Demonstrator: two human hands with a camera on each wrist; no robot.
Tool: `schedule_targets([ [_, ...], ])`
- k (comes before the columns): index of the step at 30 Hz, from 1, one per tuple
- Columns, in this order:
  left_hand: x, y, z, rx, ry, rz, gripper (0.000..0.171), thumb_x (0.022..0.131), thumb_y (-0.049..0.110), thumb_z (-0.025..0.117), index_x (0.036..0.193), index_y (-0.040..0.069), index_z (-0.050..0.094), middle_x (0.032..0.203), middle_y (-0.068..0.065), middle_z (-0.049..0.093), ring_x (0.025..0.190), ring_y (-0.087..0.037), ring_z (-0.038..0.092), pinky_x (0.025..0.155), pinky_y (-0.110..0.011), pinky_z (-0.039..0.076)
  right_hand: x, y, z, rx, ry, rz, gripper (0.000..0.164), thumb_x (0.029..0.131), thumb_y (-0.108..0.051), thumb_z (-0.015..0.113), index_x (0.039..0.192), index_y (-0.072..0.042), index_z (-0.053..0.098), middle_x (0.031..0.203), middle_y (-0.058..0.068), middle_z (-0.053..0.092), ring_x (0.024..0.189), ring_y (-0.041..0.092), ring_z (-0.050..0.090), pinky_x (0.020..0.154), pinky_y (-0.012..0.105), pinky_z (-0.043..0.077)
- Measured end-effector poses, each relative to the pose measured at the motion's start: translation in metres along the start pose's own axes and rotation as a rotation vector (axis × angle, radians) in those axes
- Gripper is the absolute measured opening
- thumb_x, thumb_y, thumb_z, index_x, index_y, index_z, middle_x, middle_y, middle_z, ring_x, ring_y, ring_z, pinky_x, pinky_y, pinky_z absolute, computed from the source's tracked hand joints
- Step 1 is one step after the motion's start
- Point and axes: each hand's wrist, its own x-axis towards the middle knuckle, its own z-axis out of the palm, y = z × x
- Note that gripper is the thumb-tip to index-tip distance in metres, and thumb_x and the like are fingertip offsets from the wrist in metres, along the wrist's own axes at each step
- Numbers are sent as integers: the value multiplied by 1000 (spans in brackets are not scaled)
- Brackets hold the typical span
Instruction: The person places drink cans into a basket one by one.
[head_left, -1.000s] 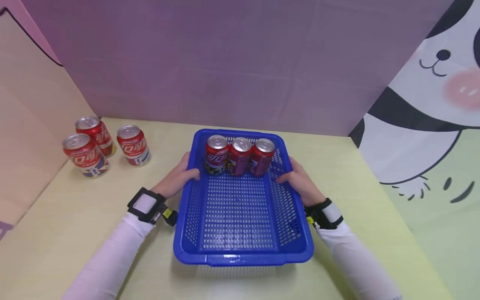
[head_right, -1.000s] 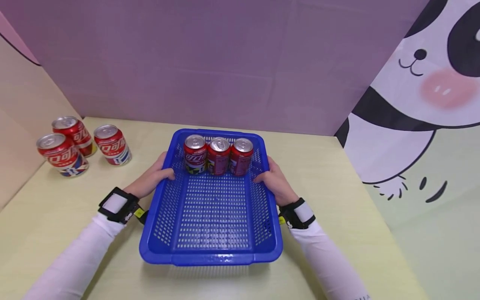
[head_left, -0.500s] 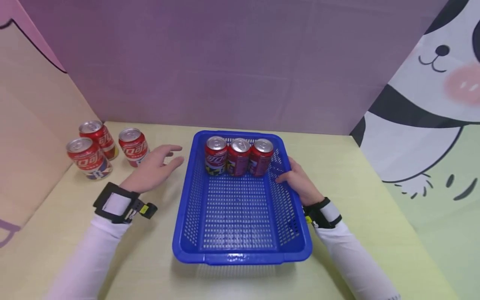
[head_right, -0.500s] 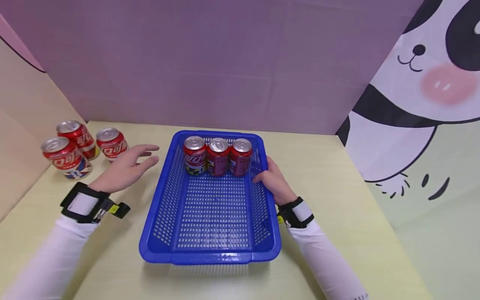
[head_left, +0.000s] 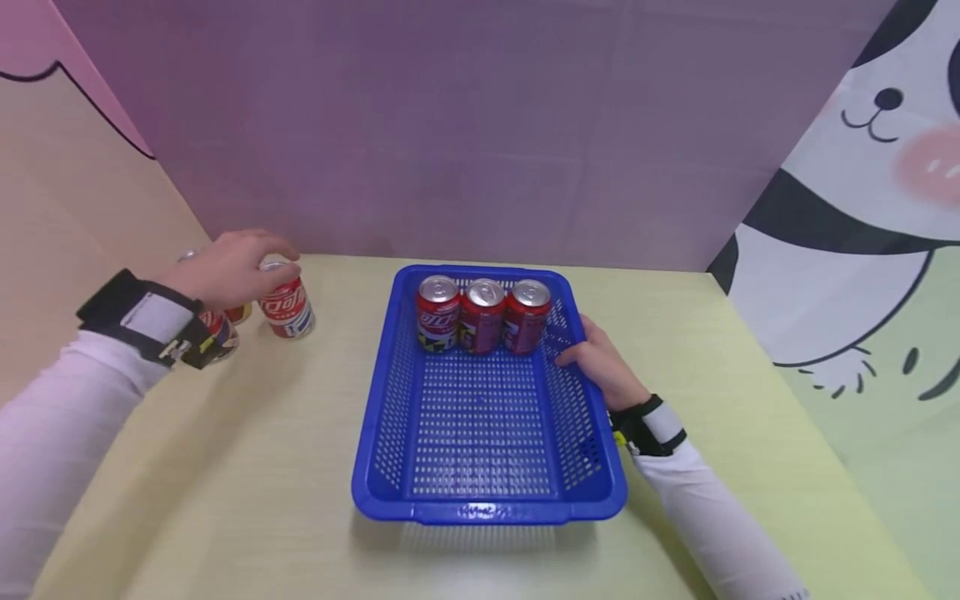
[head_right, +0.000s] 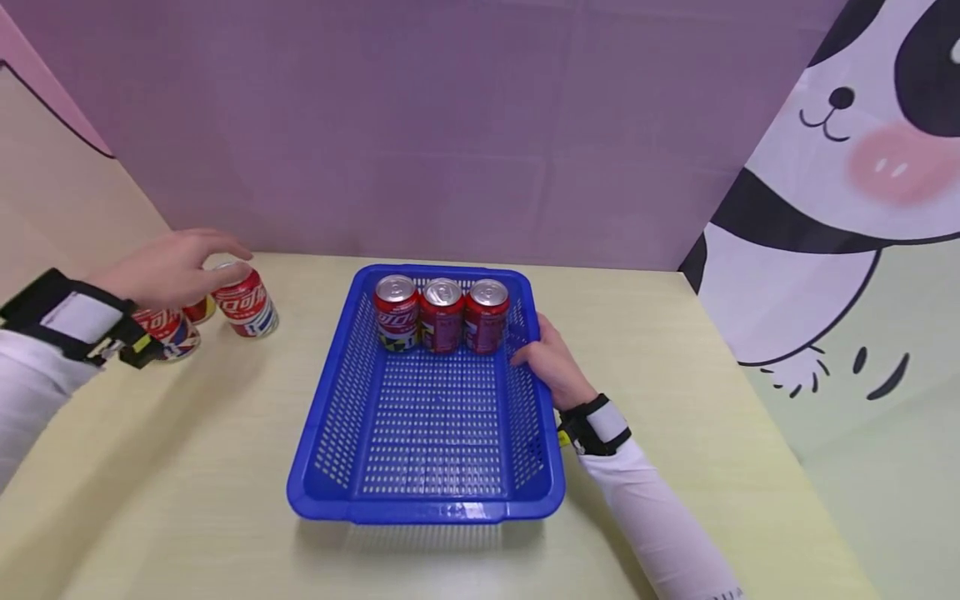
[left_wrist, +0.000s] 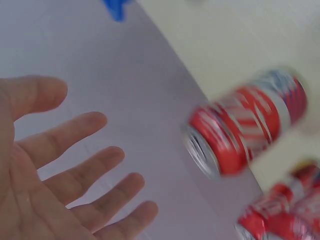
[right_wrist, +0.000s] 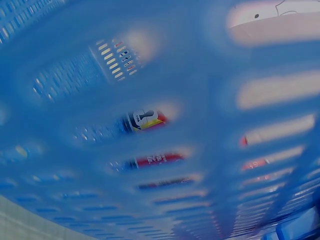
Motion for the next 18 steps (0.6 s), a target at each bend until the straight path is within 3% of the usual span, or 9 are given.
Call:
schedule_targets([
  [7,21,-23,3,108,-168,-82,79,93,58,57,146,2,41,146,-38,27,131,-62,16,100,-77,15,2,2,1,-16,33,5,74,79,16,46,148,1,24,138,31,43,115,45,52,88,50,51],
  [10,30,-30,8,115,-199,-119,88,88,63,61,149,3,38,148,-38,20,131,-64,10,98,-79,13,2,2,2,-14,37,7,74,79,15,46,148,1,24,138,31,44,114,45,52,87,49,52],
  [13,36,-36,17,107,-225,-163,93,83,65,66,148,4,40,148,-37,19,129,-65,10,94,-81,18,3,3,3,-12,39,5,74,80,15,46,149,0,23,139,30,44,116,47,51,87,50,52],
  [18,44,-43,30,154,-237,-155,96,77,65,72,144,3,45,142,-37,29,123,-64,22,90,-79,27,4,4,2,-19,40,-3,76,80,15,46,150,0,22,140,28,43,119,49,47,89,52,50],
])
